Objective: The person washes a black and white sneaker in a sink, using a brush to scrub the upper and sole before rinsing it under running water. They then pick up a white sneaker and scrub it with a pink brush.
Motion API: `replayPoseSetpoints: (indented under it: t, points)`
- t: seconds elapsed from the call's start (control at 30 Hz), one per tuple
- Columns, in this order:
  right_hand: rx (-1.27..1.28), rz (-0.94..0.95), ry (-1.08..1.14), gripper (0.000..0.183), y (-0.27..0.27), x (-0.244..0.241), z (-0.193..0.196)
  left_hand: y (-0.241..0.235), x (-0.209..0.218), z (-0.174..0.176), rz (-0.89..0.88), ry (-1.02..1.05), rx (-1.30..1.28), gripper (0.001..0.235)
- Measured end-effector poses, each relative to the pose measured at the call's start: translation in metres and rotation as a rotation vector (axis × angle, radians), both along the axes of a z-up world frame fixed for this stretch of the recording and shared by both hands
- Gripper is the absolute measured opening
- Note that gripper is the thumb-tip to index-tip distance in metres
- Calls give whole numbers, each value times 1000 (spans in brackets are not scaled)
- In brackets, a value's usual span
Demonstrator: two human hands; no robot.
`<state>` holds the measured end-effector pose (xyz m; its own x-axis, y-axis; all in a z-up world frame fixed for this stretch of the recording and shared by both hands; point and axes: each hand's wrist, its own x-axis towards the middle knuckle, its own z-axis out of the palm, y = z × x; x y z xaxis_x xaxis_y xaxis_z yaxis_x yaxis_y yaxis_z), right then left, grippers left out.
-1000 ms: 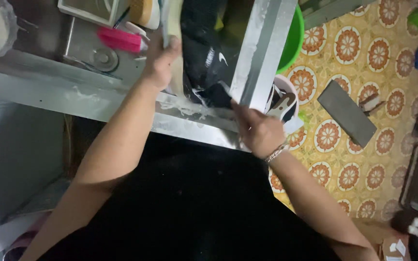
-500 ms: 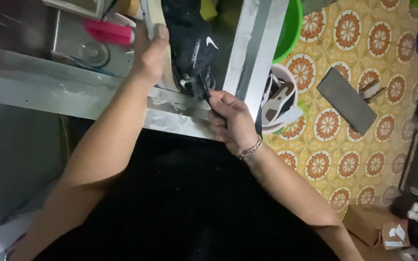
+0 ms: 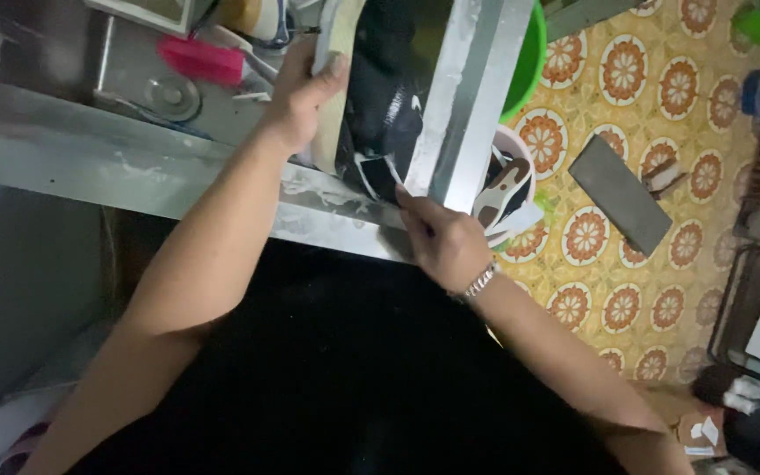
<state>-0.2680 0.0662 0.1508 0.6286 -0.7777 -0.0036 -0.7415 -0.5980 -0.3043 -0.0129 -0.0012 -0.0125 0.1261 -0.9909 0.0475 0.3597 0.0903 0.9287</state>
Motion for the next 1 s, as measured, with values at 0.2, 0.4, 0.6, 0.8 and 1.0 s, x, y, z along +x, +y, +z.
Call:
replayPoseSetpoints:
  t: [0.2,0.4,0.6,0.8,1.0]
  points:
    - [128,-125,-39,16,-26,-12,-1,-6,-3,2,-29,-65,5,54]
    - [-31,-27,-112,24,-24,-4,-14,-14,1,9,-18,-33,130,50]
    - [-206,-75,21,25,-34,-4,-9,-19,3,9,18,133,164,51]
    - [-158,-18,98,26,-37,-40,-3,-34,-28,17,-130,225,152,63]
    - [-126,-84,37,30,-27,-47,1,-43,-53,31,-200,-11,254,81]
